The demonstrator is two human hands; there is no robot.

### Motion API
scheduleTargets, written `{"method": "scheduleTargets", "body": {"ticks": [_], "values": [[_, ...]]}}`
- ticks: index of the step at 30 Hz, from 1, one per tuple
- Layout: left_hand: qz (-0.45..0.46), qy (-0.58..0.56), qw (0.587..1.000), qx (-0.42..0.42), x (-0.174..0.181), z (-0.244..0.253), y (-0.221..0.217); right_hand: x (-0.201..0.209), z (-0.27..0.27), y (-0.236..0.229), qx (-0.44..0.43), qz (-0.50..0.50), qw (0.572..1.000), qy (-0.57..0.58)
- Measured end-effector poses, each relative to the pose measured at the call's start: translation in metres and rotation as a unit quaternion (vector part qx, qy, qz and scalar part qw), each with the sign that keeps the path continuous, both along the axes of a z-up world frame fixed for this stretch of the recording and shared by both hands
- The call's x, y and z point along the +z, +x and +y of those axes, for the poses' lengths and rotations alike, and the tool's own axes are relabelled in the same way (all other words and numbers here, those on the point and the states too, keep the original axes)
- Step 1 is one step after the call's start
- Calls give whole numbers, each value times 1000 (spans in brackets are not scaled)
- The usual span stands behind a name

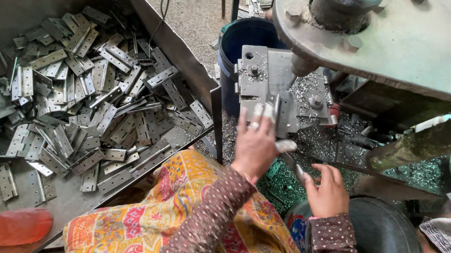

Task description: The person sits on the floor and repeatedly places small metal brackets into a manual punching machine. They use a metal rod to press the lever and eject the processed pieces, then return them to a nearby metal bin. The cycle continues with new pieces from the bin.

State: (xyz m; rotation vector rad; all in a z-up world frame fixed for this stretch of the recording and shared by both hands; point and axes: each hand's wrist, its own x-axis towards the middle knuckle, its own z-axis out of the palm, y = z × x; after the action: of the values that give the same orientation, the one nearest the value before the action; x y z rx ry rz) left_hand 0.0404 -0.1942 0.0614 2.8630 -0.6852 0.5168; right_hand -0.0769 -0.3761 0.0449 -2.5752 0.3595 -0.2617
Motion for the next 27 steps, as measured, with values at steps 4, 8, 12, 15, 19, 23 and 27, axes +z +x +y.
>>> {"method": "scheduleTargets", "body": {"ticks": [4,8,12,15,19,23,27], "values": [[-16,16,1000,2,-16,-17,-2,0,2,-4,3,12,1000,-12],[-5,-48,999,15,-24,-26,29,-12,-5,-5,-5,33,999,-8],[-15,-26,999,35,-21,-29,39,-50,-9,-12,46,54,995,-76],[-25,-24,999,40,-19,-29,35,-85,-9,-20,42,148,984,-89],[-8,-43,998,35,-18,-26,27,-102,-12,-27,31,251,966,-54],[-1,-52,998,31,-16,-30,36,-86,-29,0,98,274,956,-45],[-1,-28,999,36,-22,-29,35,-99,-40,2,88,276,954,-70]]}}
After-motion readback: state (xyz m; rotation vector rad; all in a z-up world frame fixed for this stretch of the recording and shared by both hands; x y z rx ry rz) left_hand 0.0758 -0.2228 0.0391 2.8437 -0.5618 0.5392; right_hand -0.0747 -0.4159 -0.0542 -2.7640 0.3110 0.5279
